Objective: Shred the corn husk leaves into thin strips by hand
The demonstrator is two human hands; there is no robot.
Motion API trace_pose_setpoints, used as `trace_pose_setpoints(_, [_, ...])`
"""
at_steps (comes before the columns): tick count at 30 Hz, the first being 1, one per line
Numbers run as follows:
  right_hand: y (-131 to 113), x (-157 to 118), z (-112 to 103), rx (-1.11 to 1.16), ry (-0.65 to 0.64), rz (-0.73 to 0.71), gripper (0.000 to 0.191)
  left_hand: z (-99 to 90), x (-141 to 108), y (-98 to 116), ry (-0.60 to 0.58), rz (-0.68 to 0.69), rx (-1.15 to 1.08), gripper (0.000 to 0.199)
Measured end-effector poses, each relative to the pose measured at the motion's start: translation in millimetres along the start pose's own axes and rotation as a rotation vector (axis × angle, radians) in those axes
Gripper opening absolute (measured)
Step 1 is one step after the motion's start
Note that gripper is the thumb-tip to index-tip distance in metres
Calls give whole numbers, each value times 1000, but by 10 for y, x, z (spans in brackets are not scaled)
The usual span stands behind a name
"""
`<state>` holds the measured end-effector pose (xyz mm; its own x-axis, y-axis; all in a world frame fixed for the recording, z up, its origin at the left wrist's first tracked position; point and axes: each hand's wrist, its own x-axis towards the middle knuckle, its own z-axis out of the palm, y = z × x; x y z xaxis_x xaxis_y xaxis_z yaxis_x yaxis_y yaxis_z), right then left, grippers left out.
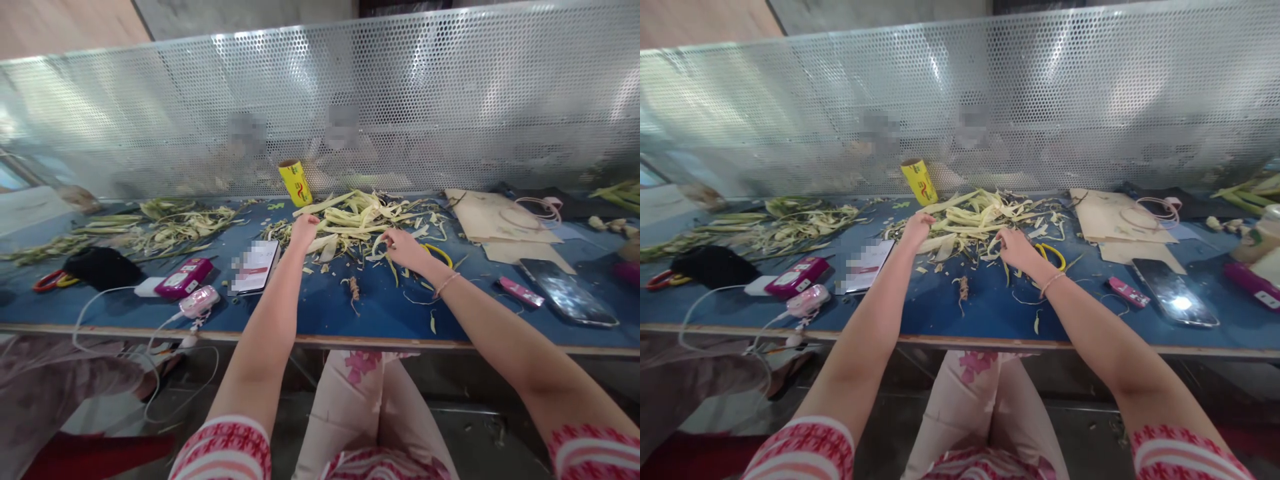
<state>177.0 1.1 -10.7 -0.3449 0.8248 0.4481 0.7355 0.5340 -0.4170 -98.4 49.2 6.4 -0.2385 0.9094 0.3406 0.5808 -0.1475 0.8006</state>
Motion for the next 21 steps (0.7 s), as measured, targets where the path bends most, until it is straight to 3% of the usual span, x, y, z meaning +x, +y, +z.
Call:
trace_pose_setpoints(6, [-2,5,3,-55,8,-58,31,66,-139,121,-327,94,340,13])
trace_pose_setpoints(10, [-20,22,23,-9,27,-67,25,129,-204,181,-341,119,443,12])
trace_pose_setpoints(12, [-29,24,33,-1,36,-72,23,137,-209,199,-290,155,357,10])
trace_pose_setpoints(15, [-52,16,36,15,67,-75,20,145,-215,224,-256,206,59,4])
trace_pose_setpoints(21, [-159,-26,-2,74,149,-107,14,213,-334,340,-279,79,-464,14])
